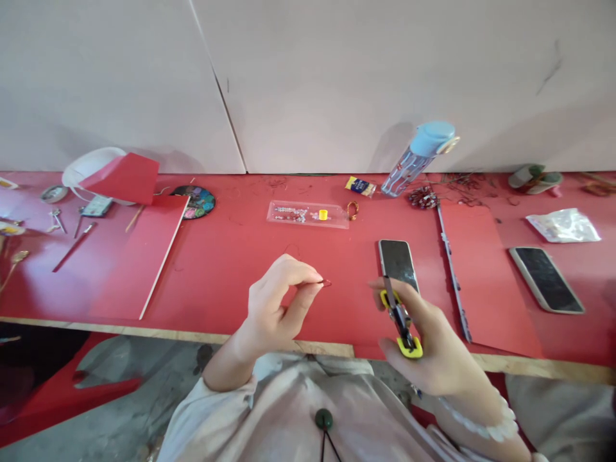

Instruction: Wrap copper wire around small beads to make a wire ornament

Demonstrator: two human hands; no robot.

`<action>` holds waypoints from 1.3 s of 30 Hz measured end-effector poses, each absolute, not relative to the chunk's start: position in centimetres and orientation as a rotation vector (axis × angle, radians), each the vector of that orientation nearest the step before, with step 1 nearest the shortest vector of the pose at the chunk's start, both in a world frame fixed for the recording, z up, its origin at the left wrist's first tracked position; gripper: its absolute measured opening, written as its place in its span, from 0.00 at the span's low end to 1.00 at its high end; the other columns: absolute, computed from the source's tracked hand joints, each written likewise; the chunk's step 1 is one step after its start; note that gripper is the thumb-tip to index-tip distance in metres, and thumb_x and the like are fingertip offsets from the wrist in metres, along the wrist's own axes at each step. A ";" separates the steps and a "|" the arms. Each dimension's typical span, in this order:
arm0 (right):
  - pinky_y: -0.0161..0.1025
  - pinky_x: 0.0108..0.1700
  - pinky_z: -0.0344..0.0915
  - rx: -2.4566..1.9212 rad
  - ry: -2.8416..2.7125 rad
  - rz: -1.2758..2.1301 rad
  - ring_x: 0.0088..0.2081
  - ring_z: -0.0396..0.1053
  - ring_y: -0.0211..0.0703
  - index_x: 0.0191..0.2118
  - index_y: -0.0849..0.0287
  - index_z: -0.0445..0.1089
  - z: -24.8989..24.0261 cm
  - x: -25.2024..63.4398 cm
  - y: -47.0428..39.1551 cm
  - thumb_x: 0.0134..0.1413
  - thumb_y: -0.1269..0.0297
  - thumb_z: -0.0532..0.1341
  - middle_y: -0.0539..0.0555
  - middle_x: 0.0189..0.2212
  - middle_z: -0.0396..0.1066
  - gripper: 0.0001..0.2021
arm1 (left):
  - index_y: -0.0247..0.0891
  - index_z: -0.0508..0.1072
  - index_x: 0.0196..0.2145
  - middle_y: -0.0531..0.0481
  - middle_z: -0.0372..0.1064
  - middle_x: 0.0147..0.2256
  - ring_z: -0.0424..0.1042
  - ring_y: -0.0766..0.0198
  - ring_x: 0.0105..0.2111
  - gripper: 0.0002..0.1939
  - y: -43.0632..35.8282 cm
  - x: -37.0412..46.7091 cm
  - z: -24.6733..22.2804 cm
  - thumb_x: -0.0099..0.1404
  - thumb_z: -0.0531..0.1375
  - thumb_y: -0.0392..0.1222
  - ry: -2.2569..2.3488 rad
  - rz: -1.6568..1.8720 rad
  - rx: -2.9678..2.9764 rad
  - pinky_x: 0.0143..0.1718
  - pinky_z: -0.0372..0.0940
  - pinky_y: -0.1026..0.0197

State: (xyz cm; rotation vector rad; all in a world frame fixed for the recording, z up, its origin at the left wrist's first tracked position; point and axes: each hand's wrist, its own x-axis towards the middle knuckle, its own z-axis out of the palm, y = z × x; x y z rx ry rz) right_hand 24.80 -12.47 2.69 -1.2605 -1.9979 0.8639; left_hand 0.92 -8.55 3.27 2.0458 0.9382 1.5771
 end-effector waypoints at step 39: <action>0.44 0.35 0.74 -1.017 -2.269 0.226 0.31 0.76 0.50 0.52 0.60 0.61 5.2 22.0 -10.4 0.47 0.67 0.56 0.58 0.33 0.75 0.23 | 0.36 0.74 0.39 0.45 0.74 0.32 0.71 0.62 0.31 0.04 -10.7 1.3 4.6 0.72 0.59 0.37 0.819 1.593 1.931 0.32 0.69 0.59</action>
